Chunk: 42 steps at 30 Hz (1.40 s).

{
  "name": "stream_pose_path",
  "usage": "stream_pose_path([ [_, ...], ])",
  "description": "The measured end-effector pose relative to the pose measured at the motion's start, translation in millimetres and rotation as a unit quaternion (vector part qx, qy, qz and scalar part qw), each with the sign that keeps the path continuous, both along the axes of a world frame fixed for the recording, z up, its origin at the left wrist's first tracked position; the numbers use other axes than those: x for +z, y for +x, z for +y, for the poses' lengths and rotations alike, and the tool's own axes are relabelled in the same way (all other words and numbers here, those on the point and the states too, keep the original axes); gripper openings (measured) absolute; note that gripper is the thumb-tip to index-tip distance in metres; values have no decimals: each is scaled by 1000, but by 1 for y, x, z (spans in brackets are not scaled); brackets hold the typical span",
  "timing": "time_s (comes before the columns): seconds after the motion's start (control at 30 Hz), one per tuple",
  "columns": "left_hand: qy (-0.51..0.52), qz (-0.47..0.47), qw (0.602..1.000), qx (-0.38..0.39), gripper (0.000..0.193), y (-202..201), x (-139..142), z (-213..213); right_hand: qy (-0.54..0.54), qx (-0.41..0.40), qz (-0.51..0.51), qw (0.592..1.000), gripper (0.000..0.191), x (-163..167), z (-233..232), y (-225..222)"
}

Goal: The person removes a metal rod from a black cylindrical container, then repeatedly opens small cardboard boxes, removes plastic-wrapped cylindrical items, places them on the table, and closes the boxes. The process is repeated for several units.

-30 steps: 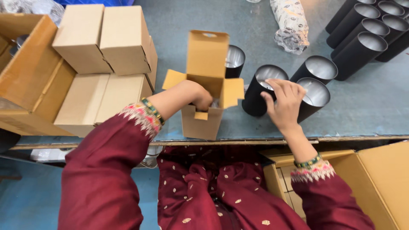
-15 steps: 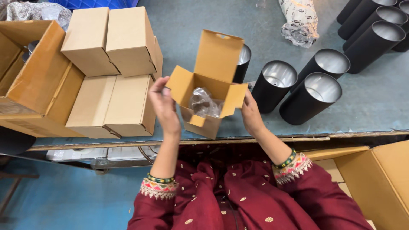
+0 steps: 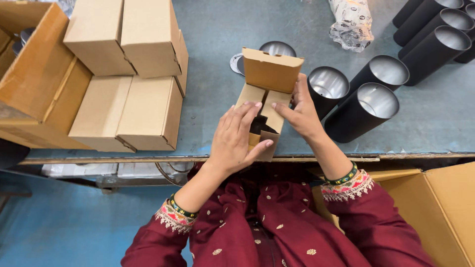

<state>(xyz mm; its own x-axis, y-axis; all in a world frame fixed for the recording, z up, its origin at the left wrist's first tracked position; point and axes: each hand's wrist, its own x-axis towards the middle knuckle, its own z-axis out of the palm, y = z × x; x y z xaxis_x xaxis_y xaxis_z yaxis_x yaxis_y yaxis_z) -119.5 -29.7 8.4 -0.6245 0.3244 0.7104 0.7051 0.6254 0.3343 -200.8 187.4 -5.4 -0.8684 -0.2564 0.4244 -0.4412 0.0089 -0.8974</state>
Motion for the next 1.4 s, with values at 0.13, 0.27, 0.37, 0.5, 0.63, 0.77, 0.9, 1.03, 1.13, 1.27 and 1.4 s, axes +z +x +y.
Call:
stream_pose_path([
  [0.13, -28, 13, 999, -11, 58, 2, 2, 9, -14, -41, 46, 998, 63, 3, 1, 15],
  [0.27, -40, 9, 999, -1, 52, 1, -7, 11, 45, -40, 154, 986, 36, 18, 2, 35],
  [0.37, -40, 26, 999, 10, 52, 0, -21, 10, 43, -13, 207, 977, 34, 33, -3, 44],
  [0.5, 76, 47, 996, 11, 57, 11, -41, 16, 139, -93, 274, 947, 20, 39, -15, 54],
  [0.63, 235, 8, 971, -32, 56, 12, -47, 7, 208, -74, 284, 933, 19, 35, -11, 60],
  [0.77, 118, -27, 993, -4, 34, -1, -43, -11, 240, -76, 315, 915, 12, 25, -7, 57],
  [0.9, 131, -5, 991, -22, 26, -7, -39, -11, 219, -89, 320, 917, 10, 12, -9, 57],
  [1.03, 153, 10, 987, -38, 34, -5, -36, -10, 188, -101, 323, 922, 16, -1, -12, 57],
  [1.13, 147, 31, 987, -53, 46, -4, -36, -9, 172, -110, 331, 921, 24, -7, -15, 54],
  [1.27, 193, -36, 981, 3, 31, -6, -39, 4, 156, -104, 332, 924, 37, -9, -16, 54],
  [1.4, 255, -42, 966, 22, 31, -7, -43, 20, 165, -104, 341, 920, 43, -9, -14, 55],
])
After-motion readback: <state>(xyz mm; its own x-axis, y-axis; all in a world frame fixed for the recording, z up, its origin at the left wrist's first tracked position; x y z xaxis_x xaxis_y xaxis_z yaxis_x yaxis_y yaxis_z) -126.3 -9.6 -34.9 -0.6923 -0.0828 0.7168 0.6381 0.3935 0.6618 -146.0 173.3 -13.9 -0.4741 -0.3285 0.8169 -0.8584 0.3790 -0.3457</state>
